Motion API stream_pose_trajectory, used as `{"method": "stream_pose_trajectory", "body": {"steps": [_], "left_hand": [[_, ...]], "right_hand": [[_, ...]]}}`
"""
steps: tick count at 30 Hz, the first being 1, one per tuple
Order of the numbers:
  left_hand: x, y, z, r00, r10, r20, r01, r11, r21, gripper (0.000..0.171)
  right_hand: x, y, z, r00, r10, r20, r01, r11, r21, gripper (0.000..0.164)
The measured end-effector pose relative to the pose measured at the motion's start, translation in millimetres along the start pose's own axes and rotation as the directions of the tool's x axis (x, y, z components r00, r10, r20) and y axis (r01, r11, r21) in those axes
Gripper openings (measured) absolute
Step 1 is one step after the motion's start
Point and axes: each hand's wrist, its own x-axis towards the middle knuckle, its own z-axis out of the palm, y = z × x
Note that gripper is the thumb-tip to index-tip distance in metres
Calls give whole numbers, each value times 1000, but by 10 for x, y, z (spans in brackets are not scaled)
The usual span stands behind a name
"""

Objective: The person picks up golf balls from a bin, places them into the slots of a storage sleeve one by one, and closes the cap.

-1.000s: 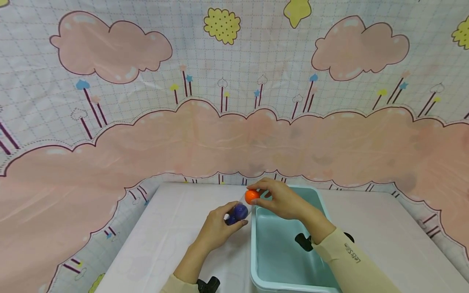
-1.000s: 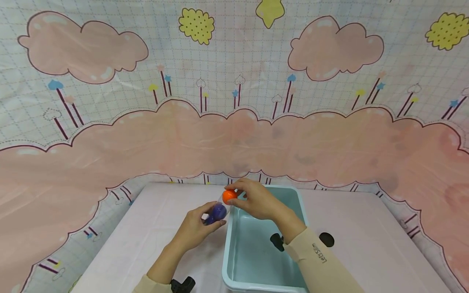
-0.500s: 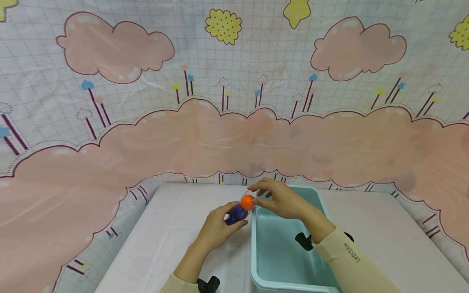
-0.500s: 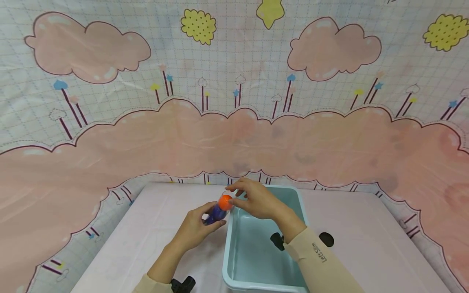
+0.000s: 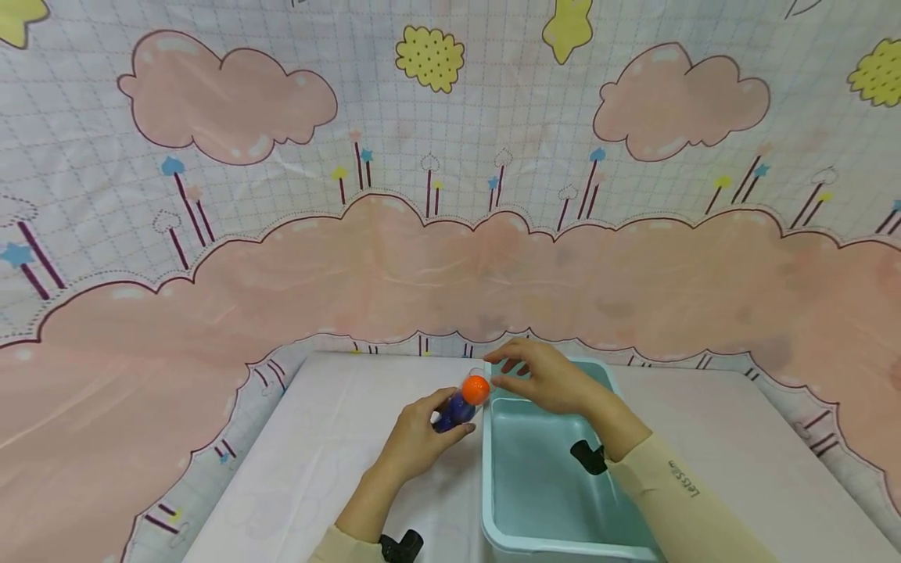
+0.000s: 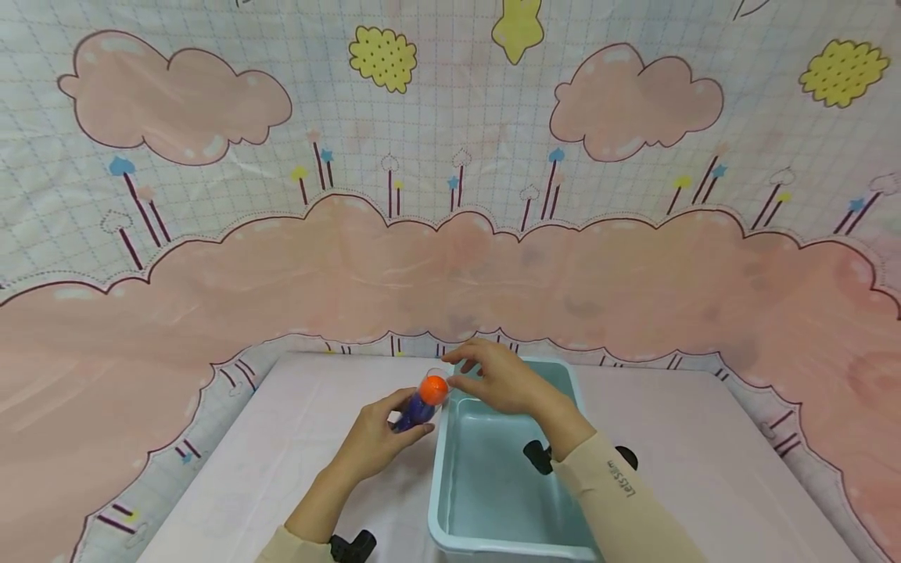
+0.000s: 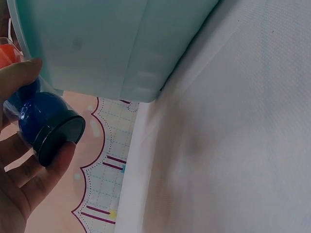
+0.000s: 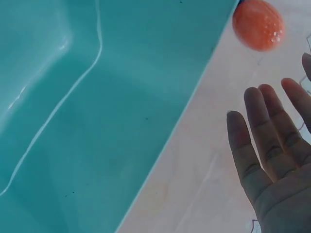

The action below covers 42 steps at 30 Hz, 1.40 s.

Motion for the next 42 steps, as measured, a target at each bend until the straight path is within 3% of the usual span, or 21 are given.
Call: {"method": "stream_pose_trajectory", "body": {"steps": [10,21,32,42], "left_hand": [[31,-15,36,1000,6,-19,-5,1000,8,53],[15,6,26,1000,-5,-18,5,1000,8,52],[1,52,5,1000,-6,-6,6,1000,20,51],[-10,37,-26,1000,-9,11,9,1000,26,55]], "right_hand": [[-19,10,-64,999,31,17,-31,999,8,35],[-114,15,-174,999,41,18,-40,997,-65,34],[-432,167,-374,997,78,-18,-80,991,-109,36],[-741,345,-548,990,69,-119,-82,991,-104,34]]}}
